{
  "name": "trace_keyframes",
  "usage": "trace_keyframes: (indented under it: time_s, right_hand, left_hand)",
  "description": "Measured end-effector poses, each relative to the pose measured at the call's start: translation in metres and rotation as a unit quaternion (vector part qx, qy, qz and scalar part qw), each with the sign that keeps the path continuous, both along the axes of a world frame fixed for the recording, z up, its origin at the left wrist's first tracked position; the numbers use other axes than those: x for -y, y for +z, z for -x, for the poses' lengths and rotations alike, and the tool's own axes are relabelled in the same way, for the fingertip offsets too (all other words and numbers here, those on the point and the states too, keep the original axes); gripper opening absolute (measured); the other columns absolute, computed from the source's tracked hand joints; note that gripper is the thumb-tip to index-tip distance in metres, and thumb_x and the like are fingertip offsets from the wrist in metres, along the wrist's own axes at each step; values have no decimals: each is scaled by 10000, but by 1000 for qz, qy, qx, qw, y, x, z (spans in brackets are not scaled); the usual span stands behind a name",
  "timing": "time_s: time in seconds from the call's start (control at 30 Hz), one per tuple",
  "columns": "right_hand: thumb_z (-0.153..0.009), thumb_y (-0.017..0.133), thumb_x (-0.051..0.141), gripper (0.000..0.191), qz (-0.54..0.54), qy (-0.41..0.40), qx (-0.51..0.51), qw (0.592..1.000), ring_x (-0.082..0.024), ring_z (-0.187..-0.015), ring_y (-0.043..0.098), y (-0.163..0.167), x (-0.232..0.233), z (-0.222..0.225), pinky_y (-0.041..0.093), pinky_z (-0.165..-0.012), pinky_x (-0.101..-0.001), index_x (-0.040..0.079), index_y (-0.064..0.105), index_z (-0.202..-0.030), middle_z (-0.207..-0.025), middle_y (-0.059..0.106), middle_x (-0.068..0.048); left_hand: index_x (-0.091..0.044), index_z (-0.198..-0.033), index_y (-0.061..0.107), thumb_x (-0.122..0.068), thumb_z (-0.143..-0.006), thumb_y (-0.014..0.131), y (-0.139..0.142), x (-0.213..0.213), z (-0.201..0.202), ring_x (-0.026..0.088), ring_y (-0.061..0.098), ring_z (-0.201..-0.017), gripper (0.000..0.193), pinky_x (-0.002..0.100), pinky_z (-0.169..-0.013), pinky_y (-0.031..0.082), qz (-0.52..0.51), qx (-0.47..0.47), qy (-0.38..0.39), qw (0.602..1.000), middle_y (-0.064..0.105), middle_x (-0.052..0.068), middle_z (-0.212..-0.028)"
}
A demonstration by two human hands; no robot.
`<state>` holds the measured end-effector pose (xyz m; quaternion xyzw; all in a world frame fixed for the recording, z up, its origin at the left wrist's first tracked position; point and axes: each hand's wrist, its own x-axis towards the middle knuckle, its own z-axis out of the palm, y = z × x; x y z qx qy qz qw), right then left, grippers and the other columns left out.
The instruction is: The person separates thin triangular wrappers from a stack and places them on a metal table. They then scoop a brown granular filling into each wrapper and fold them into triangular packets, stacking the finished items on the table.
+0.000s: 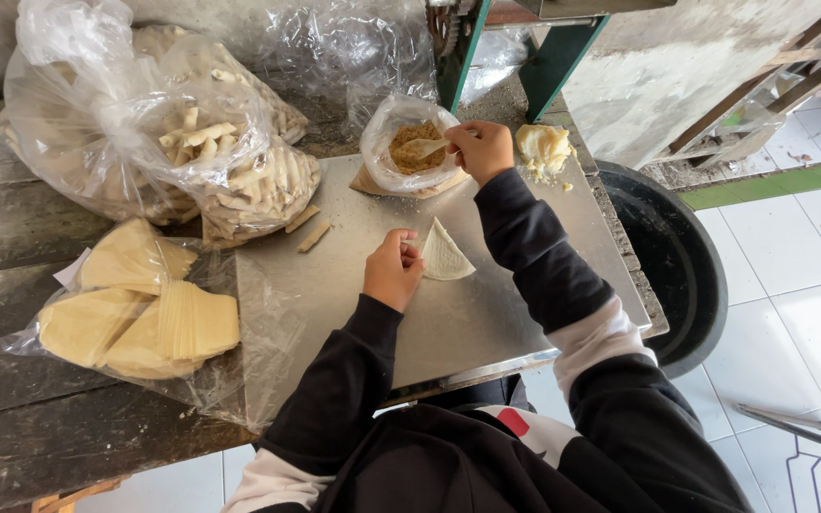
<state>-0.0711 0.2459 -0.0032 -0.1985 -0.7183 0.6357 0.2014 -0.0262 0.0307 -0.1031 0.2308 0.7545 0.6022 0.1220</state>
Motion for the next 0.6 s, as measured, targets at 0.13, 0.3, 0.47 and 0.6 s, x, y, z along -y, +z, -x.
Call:
trace_keyframes:
  time_s: [0.13, 0.3, 0.47, 0.6]
  right_hand:
    - [-940, 686, 59, 152, 121, -5, -26, 992, -82, -492, 530, -5, -16, -17, 379, -429, -214, -72, 728, -1005, -722, 679, -72]
    - [-971, 656, 66, 158, 176, 6, -32, 984, -85, -550, 536, -19, -33, -73, 391, -465, -217, -73, 715, -1016, -768, 656, -59]
    - [-964, 654, 97, 173, 150, 3, 40, 988, -71, -558, 541, -57, -18, -135, 396, -478, -205, -46, 732, -1022, -758, 664, -40]
    - [-979, 678, 114, 167, 85, 7, 58, 995, -64, -594, 557, -82, 0, -162, 424, -520, -195, -24, 742, -1045, -776, 688, -28]
  left_hand:
    - [-35, -1197, 602, 8, -796, 735, -5, 1, 0, 147, 711, -723, 425, 283, -701, 585, 5, 1, -7, 1000, 708, 74, -883]
    - [-32, -1187, 602, 2, -792, 744, -13, 0, -1, 129, 716, -699, 420, 274, -685, 577, -10, -3, -6, 1000, 718, 67, -868]
    - [-36, -1180, 608, -11, -786, 760, -19, -2, 0, 131, 723, -694, 423, 275, -682, 582, 1, -7, -4, 1000, 731, 72, -867]
    - [-34, -1182, 605, -19, -782, 773, -22, -4, 0, 129, 729, -704, 434, 273, -680, 582, -1, -2, 0, 1000, 734, 72, -881]
